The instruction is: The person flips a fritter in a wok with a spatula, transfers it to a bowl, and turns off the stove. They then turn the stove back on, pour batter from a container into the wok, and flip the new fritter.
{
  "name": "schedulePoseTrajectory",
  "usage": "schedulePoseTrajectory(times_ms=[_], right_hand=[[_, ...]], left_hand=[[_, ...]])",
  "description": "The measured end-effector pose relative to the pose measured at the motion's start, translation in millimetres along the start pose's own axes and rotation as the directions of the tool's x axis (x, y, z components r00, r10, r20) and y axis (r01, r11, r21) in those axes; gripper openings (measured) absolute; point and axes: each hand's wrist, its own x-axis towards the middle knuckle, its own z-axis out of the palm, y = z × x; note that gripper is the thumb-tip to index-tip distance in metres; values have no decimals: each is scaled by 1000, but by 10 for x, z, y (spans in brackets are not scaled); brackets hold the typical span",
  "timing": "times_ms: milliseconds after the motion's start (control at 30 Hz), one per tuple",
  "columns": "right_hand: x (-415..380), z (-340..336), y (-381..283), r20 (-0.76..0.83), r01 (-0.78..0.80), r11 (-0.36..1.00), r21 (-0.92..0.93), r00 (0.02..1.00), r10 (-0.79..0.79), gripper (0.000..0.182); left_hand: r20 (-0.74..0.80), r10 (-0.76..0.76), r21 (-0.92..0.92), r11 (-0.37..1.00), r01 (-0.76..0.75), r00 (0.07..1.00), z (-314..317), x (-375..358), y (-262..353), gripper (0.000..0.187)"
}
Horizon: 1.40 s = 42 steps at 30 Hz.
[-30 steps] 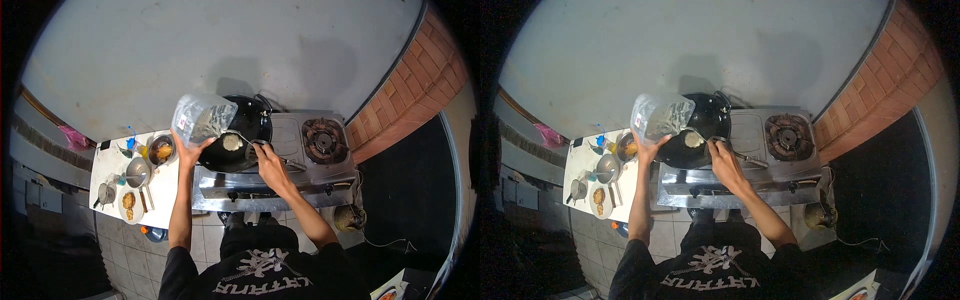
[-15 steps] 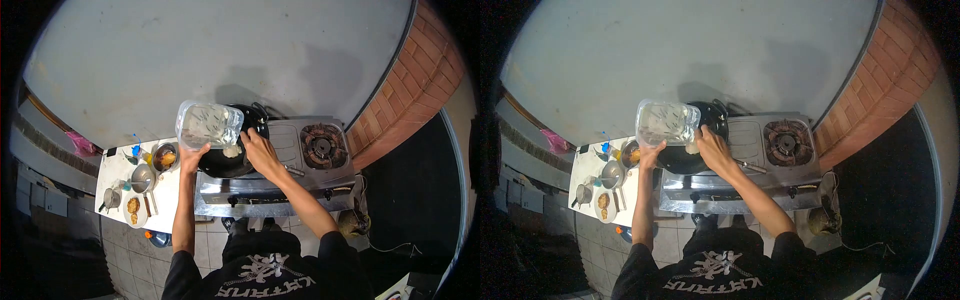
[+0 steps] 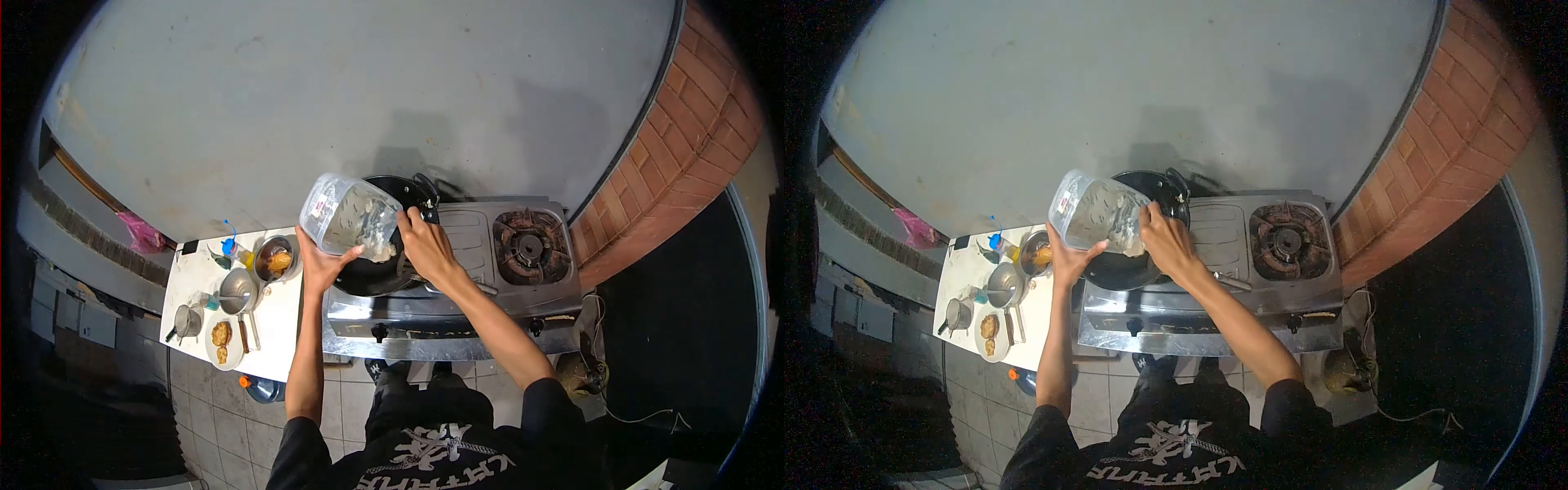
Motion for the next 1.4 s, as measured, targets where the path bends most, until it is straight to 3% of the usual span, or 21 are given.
schedulePoseTrajectory(times_ms=[100,333,467,500,600,667,733,800,900,1000,1100,1167,1333,1400], right_hand=[[33,90,-22,68,64,996,-54,996,-60,37],[-378,82,-266,156,229,973,7,961,-227,41],[-477,-91,-215,204,157,987,44,965,-163,41],[-502,-84,-193,212,62,994,92,974,-81,46],[-427,-150,-167,153,34,994,105,987,-50,49],[-341,-117,-140,115,39,990,135,992,-54,51],[-262,-37,-83,51,156,978,140,985,-164,42],[-295,29,-35,100,114,981,157,986,-130,42],[-475,47,8,119,171,978,120,975,-185,44],[-668,-19,45,179,131,985,114,972,-150,46],[-699,-106,63,155,99,981,169,980,-125,51],[-627,-153,58,55,94,978,188,993,-106,55],[-568,31,118,119,-7,977,212,993,-19,57],[-637,104,79,160,-53,972,229,987,16,54]], left_hand=[[-12,60,123,991,-58,998,-32,-41,-27,99],[-83,41,105,994,-32,996,-157,-131,-40,105],[-125,17,121,993,-2,992,-207,-196,-19,108],[-140,35,164,986,-12,990,-212,-198,-5,107],[-127,43,127,992,-27,991,-218,-212,16,109],[-133,41,144,989,-21,990,-195,-283,-63,110],[-138,47,162,987,-25,989,-163,-303,-75,111],[-142,42,27,999,-39,989,-117,-303,-27,111],[-153,44,-16,999,-47,987,-143,-269,47,110],[-157,29,52,998,-21,987,-192,-254,28,107],[-144,33,11,999,-32,989,-185,-258,-12,107],[-122,49,47,998,-43,991,-151,-275,-52,108],[-112,52,26,998,-49,992,-41,-331,15,110],[-122,97,133,988,-81,988,-55,-319,-22,109]])
